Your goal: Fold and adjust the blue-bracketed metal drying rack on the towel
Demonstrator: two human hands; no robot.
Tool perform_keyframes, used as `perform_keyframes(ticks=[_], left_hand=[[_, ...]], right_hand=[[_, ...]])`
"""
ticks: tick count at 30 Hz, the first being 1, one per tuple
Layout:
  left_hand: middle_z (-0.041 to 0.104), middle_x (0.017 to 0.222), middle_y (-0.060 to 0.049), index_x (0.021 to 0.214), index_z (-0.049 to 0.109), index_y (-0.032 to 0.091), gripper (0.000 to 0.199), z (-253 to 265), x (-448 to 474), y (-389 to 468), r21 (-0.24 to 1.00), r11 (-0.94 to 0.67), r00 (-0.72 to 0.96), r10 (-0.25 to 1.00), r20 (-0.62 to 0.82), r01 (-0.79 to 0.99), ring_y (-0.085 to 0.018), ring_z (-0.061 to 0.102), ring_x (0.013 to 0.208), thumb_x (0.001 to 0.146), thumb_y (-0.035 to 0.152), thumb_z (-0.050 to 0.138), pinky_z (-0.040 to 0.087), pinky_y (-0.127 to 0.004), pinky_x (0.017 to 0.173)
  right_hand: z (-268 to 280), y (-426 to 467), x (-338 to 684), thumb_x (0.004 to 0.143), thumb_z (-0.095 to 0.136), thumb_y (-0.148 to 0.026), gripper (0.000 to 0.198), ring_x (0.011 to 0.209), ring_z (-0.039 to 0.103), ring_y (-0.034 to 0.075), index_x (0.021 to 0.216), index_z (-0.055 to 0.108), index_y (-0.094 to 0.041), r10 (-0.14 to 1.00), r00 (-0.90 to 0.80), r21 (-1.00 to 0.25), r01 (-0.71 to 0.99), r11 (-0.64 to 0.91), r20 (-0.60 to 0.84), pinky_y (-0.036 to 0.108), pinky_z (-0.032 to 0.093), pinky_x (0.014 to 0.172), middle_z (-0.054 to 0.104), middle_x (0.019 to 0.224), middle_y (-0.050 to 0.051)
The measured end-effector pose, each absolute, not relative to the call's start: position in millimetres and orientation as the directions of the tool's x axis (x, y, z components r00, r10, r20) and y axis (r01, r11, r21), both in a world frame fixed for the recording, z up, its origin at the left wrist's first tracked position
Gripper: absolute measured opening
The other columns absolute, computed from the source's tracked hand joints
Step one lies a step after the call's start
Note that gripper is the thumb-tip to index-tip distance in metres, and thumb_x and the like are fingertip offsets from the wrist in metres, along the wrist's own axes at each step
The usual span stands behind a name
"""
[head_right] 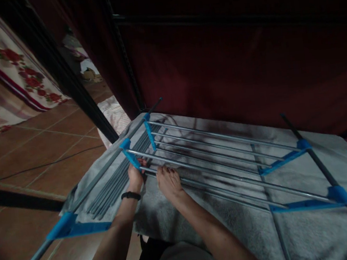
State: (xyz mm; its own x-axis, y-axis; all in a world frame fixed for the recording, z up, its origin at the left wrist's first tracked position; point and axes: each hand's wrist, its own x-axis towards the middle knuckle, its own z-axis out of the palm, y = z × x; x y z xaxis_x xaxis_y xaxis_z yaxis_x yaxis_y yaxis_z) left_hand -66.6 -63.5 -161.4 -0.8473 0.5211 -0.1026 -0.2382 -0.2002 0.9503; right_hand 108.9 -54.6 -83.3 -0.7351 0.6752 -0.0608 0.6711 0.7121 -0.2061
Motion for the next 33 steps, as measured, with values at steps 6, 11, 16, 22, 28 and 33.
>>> perform_keyframes(ticks=[6, 11, 16, 22, 28, 33], left_hand=[[0.059, 0.059, -0.001, 0.067, 0.056, 0.020, 0.030, -160.7, -69.5, -60.4, 0.949, -0.193, -0.843, 0.526, -0.114, -0.248, -0.009, 0.041, 0.042, 0.073, 0.049, 0.058, 0.025, -0.023, 0.039], [0.059, 0.059, -0.001, 0.066, 0.057, 0.019, 0.030, -161.8, -69.6, -61.4, 0.956, -0.182, -0.852, 0.512, -0.107, -0.230, -0.008, 0.042, 0.044, 0.068, 0.049, 0.062, 0.025, -0.021, 0.039], [0.059, 0.059, -0.001, 0.064, 0.056, 0.020, 0.032, -161.7, -70.7, -60.4, 0.956, -0.172, -0.847, 0.519, -0.118, -0.239, -0.009, 0.045, 0.044, 0.067, 0.051, 0.062, 0.025, -0.021, 0.038], [0.057, 0.056, 0.000, 0.060, 0.054, 0.020, 0.033, -160.0, -70.9, -59.9, 0.955, -0.162, -0.838, 0.531, -0.127, -0.248, -0.009, 0.043, 0.042, 0.066, 0.052, 0.061, 0.023, -0.021, 0.037], [0.058, 0.056, -0.001, 0.064, 0.055, 0.019, 0.033, -156.8, -68.7, -61.3, 0.959, -0.146, -0.853, 0.504, -0.138, -0.242, -0.008, 0.041, 0.040, 0.069, 0.052, 0.062, 0.024, -0.022, 0.037], [0.057, 0.056, 0.001, 0.068, 0.053, 0.020, 0.030, -147.1, -66.8, -61.4, 0.959, -0.122, -0.858, 0.485, -0.169, -0.257, -0.009, 0.042, 0.041, 0.073, 0.048, 0.063, 0.024, -0.021, 0.037]], right_hand=[[-83.4, -50.5, 120.2, 0.111, 0.032, -0.035, 0.038, 0.112, 0.071, 0.020, 0.125, 0.065, -0.024, 0.686, -0.722, -0.261, 0.682, 0.683, -0.088, 0.031, 0.051, 0.089, 0.074, 0.125, 0.010], [-84.2, -49.7, 119.0, 0.110, 0.037, -0.036, 0.034, 0.112, 0.071, 0.021, 0.122, 0.067, -0.026, 0.681, -0.729, -0.289, 0.669, 0.685, -0.074, 0.032, 0.051, 0.087, 0.075, 0.123, 0.007], [-83.8, -48.8, 119.8, 0.111, 0.035, -0.036, 0.036, 0.115, 0.071, 0.021, 0.124, 0.067, -0.026, 0.676, -0.730, -0.306, 0.668, 0.678, -0.096, 0.032, 0.050, 0.089, 0.075, 0.125, 0.008], [-81.5, -48.1, 119.6, 0.111, 0.033, -0.037, 0.038, 0.114, 0.071, 0.021, 0.125, 0.067, -0.027, 0.664, -0.740, -0.310, 0.659, 0.686, -0.103, 0.032, 0.050, 0.091, 0.075, 0.126, 0.008], [-78.1, -46.7, 119.6, 0.111, 0.030, -0.039, 0.042, 0.112, 0.072, 0.022, 0.126, 0.067, -0.025, 0.655, -0.748, -0.286, 0.654, 0.700, -0.108, 0.033, 0.051, 0.090, 0.075, 0.126, 0.011], [-78.2, -44.9, 118.8, 0.111, 0.030, -0.039, 0.043, 0.110, 0.073, 0.022, 0.127, 0.066, -0.022, 0.643, -0.761, -0.298, 0.636, 0.712, -0.086, 0.035, 0.053, 0.091, 0.075, 0.125, 0.010]])
